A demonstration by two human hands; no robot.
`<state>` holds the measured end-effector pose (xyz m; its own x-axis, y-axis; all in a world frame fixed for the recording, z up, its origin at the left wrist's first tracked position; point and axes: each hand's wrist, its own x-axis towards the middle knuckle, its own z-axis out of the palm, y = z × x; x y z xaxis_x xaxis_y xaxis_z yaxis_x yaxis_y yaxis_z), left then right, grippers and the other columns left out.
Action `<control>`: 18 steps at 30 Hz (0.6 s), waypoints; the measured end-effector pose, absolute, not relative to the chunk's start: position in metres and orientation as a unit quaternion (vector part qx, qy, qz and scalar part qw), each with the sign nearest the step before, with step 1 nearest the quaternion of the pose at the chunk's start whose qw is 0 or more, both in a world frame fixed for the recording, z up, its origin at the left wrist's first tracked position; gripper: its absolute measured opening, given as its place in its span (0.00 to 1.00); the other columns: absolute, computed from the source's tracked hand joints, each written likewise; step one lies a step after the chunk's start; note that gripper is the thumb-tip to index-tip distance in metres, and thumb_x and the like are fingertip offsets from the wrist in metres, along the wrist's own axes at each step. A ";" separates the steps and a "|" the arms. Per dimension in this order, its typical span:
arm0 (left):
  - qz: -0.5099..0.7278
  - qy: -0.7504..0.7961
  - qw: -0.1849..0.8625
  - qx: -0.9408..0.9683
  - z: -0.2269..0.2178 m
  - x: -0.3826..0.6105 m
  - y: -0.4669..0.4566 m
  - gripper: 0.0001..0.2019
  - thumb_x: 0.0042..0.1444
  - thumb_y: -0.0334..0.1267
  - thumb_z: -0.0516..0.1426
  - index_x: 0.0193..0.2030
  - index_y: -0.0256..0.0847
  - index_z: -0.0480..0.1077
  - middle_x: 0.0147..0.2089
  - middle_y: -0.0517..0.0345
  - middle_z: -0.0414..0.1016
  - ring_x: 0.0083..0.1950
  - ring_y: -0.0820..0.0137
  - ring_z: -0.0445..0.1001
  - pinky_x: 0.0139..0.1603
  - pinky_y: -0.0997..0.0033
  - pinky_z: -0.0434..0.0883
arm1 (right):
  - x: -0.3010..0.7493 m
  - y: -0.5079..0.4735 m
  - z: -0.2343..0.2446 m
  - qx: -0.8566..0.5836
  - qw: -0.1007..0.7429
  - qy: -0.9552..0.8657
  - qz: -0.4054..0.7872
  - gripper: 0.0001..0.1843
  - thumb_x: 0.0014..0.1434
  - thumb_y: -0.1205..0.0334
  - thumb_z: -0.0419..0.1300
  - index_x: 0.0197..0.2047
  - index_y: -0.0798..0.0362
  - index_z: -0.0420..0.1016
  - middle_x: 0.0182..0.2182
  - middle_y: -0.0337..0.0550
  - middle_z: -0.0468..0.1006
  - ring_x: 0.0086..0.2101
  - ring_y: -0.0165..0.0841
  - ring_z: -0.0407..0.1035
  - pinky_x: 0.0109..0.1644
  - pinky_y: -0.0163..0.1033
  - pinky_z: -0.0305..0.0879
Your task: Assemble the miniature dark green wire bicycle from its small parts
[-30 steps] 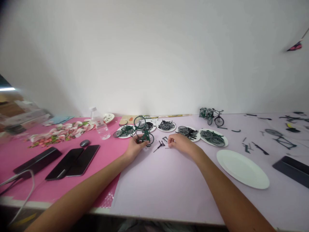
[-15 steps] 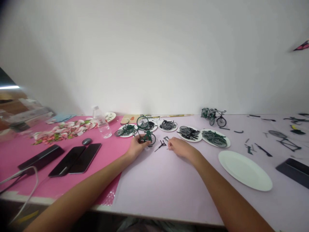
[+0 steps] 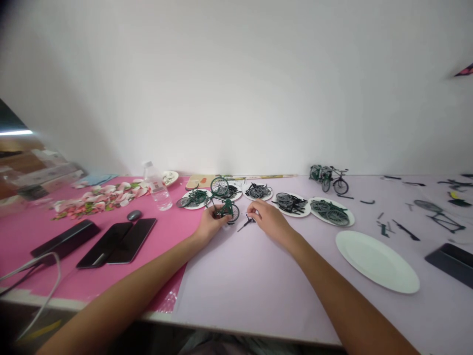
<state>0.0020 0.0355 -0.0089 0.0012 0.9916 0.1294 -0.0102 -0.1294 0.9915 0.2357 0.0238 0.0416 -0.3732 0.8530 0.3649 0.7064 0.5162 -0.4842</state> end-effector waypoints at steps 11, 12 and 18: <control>0.514 0.445 0.448 0.580 -0.007 0.005 0.029 0.21 0.48 0.38 0.73 0.49 0.35 0.78 0.42 0.48 0.83 0.36 0.67 0.78 0.38 0.71 0.73 | 0.207 0.006 0.030 -0.419 0.399 -0.805 0.132 0.10 0.68 0.57 0.59 0.46 0.46 0.81 0.42 0.44 0.81 0.36 0.39 0.73 0.41 0.41 0.69; 0.514 0.441 0.450 0.582 -0.007 0.005 0.029 0.21 0.48 0.38 0.73 0.49 0.35 0.78 0.43 0.47 0.83 0.36 0.67 0.78 0.38 0.71 0.73 | 0.206 0.006 0.030 -0.415 0.403 -0.806 0.130 0.10 0.68 0.58 0.59 0.46 0.46 0.82 0.41 0.44 0.81 0.37 0.39 0.73 0.40 0.41 0.69; 0.511 0.436 0.450 0.589 -0.007 0.006 0.028 0.20 0.49 0.38 0.73 0.48 0.36 0.78 0.41 0.50 0.83 0.34 0.69 0.77 0.36 0.72 0.73 | 0.205 0.006 0.024 -0.418 0.420 -0.799 0.103 0.10 0.64 0.63 0.61 0.45 0.47 0.83 0.40 0.44 0.82 0.34 0.37 0.73 0.39 0.40 0.70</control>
